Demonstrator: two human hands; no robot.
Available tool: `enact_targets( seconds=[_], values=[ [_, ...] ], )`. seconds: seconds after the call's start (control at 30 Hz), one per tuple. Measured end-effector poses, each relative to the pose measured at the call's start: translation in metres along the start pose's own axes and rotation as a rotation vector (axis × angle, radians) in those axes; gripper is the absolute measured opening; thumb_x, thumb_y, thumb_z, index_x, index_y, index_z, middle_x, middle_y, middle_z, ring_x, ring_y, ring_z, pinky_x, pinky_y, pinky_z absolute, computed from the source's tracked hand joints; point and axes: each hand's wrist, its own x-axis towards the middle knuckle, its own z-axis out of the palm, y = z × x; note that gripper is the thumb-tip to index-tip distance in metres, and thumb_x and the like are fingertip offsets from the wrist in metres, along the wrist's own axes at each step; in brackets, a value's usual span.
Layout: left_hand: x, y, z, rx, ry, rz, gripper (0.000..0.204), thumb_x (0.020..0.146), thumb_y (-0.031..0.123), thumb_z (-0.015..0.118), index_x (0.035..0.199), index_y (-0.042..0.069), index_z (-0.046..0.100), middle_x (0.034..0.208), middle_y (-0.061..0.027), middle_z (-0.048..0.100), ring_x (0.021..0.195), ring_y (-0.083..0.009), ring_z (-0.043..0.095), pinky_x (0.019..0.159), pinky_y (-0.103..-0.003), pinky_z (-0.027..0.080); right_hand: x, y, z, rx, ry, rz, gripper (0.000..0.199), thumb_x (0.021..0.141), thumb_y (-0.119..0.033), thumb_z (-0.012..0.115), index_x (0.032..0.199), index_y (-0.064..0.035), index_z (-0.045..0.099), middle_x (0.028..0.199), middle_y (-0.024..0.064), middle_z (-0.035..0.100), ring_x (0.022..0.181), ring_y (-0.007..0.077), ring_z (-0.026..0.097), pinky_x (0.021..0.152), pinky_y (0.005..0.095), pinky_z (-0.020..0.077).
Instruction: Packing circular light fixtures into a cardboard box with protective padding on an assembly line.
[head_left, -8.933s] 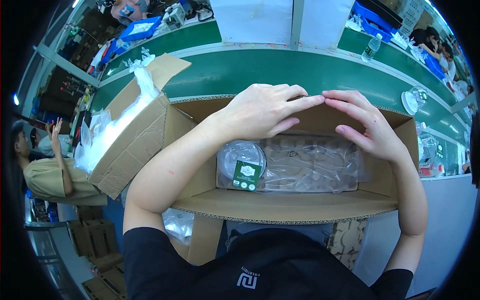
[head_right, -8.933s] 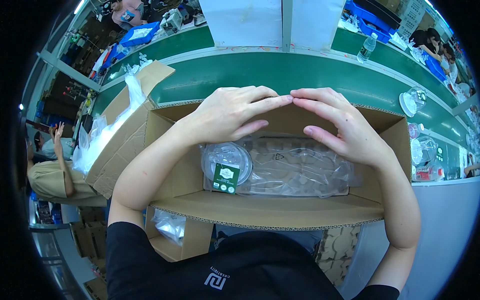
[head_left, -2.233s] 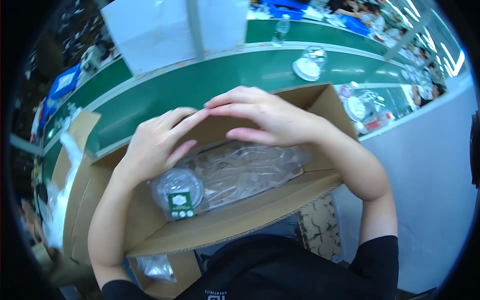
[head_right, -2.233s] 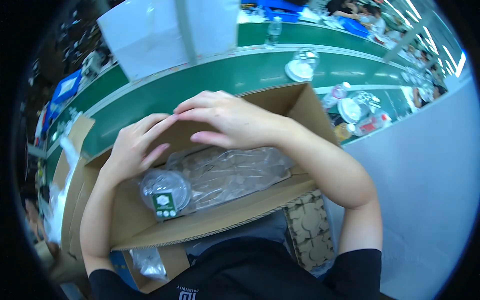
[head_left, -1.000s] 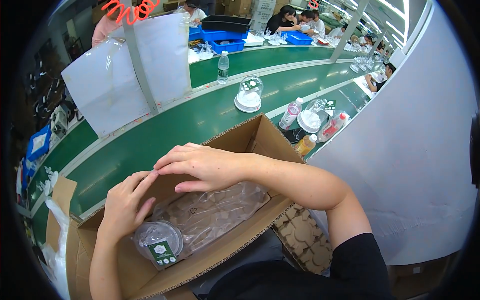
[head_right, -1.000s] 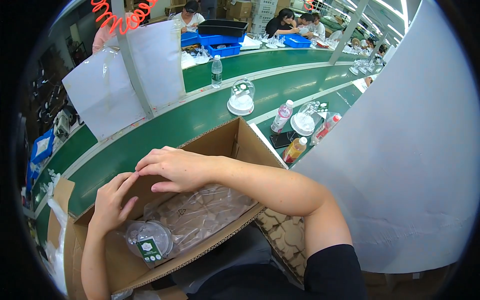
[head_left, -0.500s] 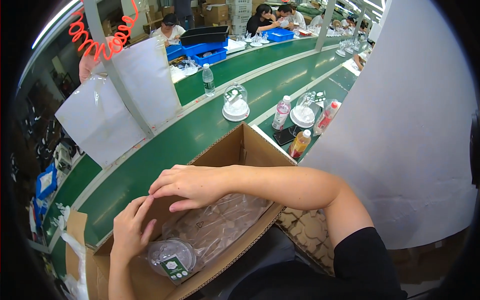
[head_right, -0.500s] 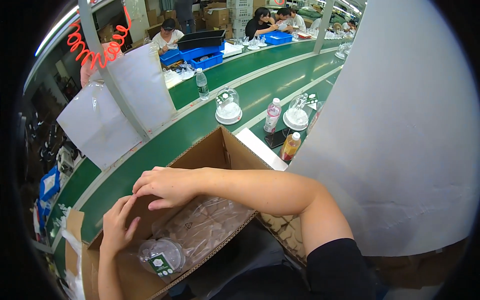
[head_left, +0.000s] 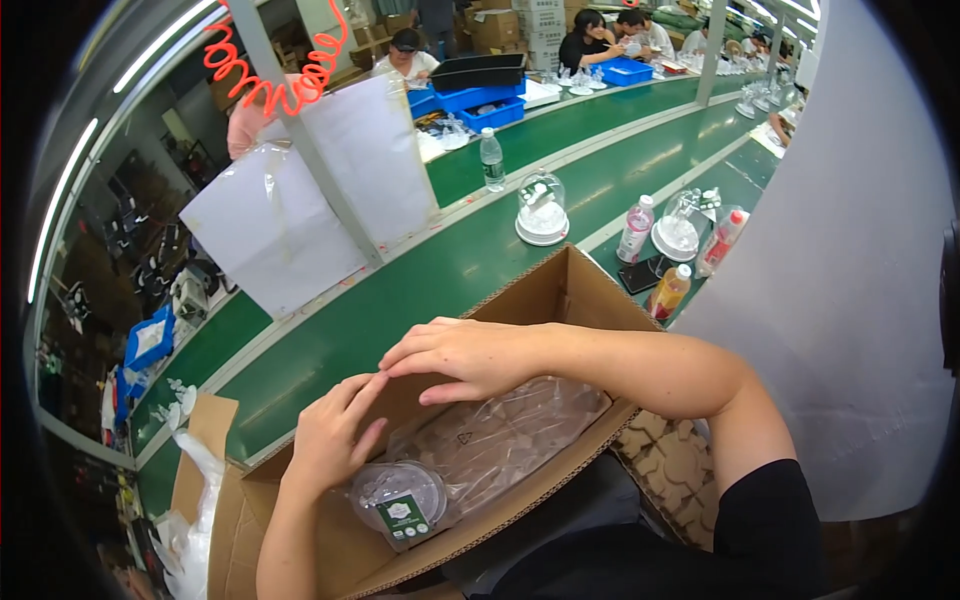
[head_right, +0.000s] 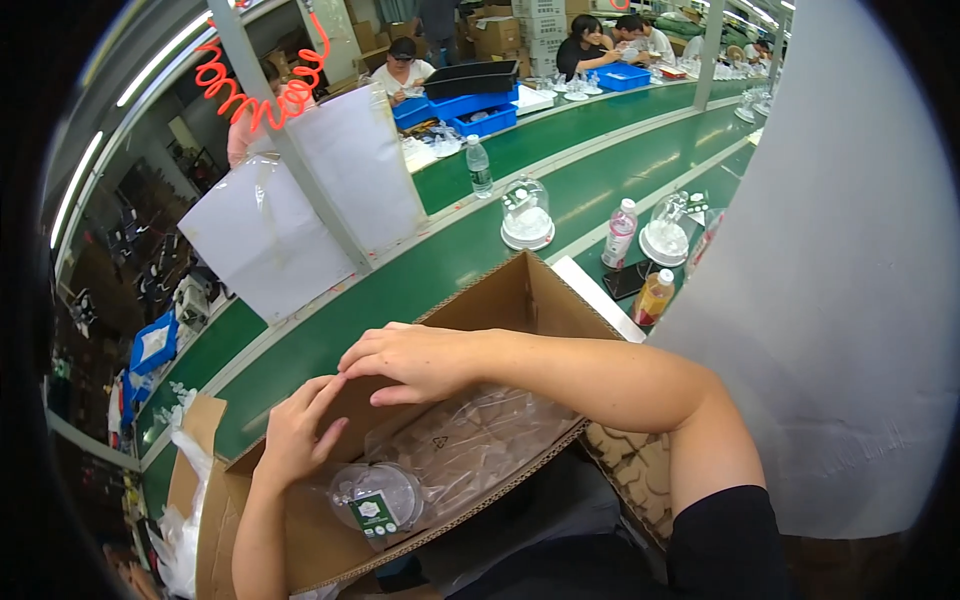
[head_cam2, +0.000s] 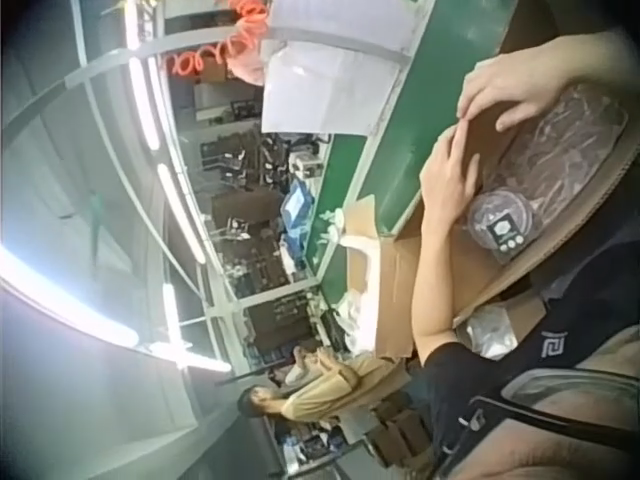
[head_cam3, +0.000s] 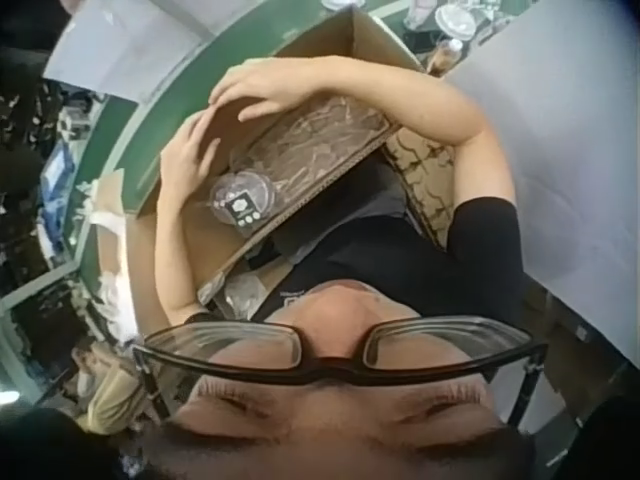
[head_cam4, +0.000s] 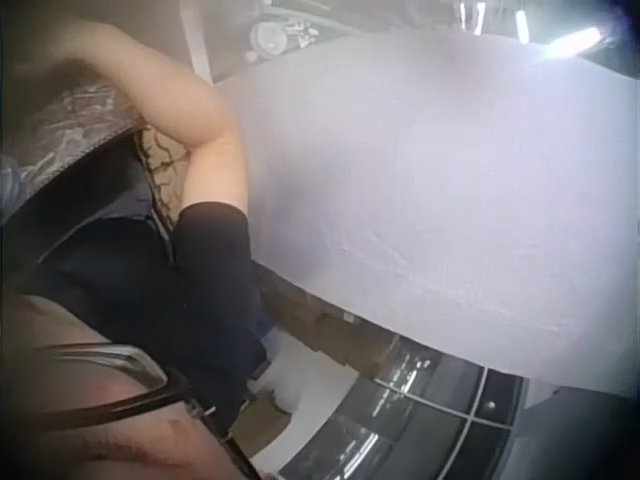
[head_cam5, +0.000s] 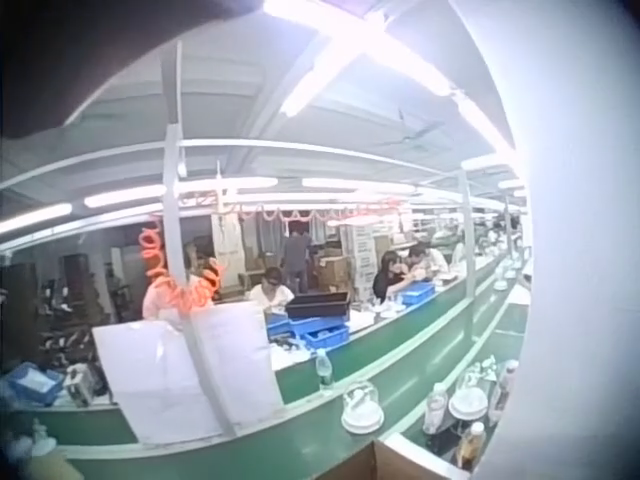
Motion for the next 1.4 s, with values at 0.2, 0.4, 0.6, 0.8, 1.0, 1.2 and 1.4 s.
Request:
enact_targets(
  seconds=[0.2,0.4,0.6,0.8,1.0,1.2,1.4],
  values=[
    [0.000,0.000,-0.002,-0.019,-0.004,0.026,0.063,0.086,0.014,0.078,0.145,0.010,0.059,0.129,-0.0137,0.067,0.104,-0.0357,0.070,0.085,-0.043,0.058,0.000,0.000,0.000,-0.009,0.015,-0.016,0.047,0.101,-0.024,0.069,0.141,-0.0008,0.061,0.148,0.0161,0.058,0.137,0.0323,0.054,0.114,0.0466,0.0429],
    [0.001,-0.001,-0.003,-0.015,-0.009,0.025,0.063,0.086,0.015,0.078,0.146,0.011,0.059,0.131,-0.0120,0.066,0.105,-0.0345,0.069,0.085,-0.043,0.058,-0.001,0.000,0.001,-0.017,0.027,-0.017,0.044,0.102,-0.027,0.067,0.138,-0.0027,0.062,0.146,0.0143,0.059,0.135,0.0300,0.054,0.115,0.0447,0.0412],
    [-0.002,0.002,-0.004,-0.019,-0.011,0.029,0.065,0.085,0.014,0.078,0.147,0.011,0.058,0.132,-0.0117,0.066,0.108,-0.0342,0.069,0.087,-0.042,0.058,-0.001,-0.006,0.002,-0.017,0.039,-0.027,0.044,0.101,-0.026,0.068,0.138,-0.0024,0.062,0.145,0.0142,0.059,0.135,0.0305,0.054,0.115,0.0446,0.0415],
    [-0.005,-0.011,0.002,-0.030,0.005,0.052,0.064,0.087,0.015,0.077,0.148,0.011,0.057,0.133,-0.0122,0.065,0.110,-0.0338,0.069,0.089,-0.042,0.058,0.007,-0.002,-0.001,-0.021,0.011,-0.026,0.043,0.100,-0.026,0.070,0.135,-0.0022,0.064,0.144,0.0139,0.060,0.134,0.0319,0.055,0.114,0.0448,0.0432],
    [-0.004,-0.016,0.005,-0.040,0.017,0.043,0.065,0.089,0.015,0.075,0.151,0.016,0.056,0.132,-0.0095,0.066,0.107,-0.0309,0.069,0.086,-0.040,0.058,0.006,-0.003,-0.008,-0.022,-0.022,0.036,0.052,0.096,-0.019,0.075,0.144,-0.0058,0.059,0.149,0.0130,0.058,0.133,0.0334,0.055,0.113,0.0457,0.0443],
    [-0.009,-0.021,0.009,-0.027,0.007,0.017,0.066,0.088,0.015,0.076,0.151,0.017,0.056,0.131,-0.0082,0.066,0.107,-0.0288,0.070,0.084,-0.039,0.059,0.009,-0.004,-0.005,-0.019,-0.049,0.078,0.053,0.096,-0.016,0.074,0.145,-0.0052,0.058,0.149,0.0122,0.057,0.131,0.0328,0.056,0.113,0.0454,0.0443],
    [-0.009,-0.022,0.011,-0.036,0.036,0.028,0.062,0.092,0.019,0.075,0.151,0.020,0.055,0.126,-0.0059,0.066,0.102,-0.0268,0.070,0.082,-0.038,0.059,0.010,-0.006,-0.008,-0.009,-0.071,0.109,0.053,0.095,-0.015,0.073,0.146,-0.0059,0.058,0.151,0.0118,0.056,0.133,0.0331,0.054,0.114,0.0455,0.0438]
  ],
)
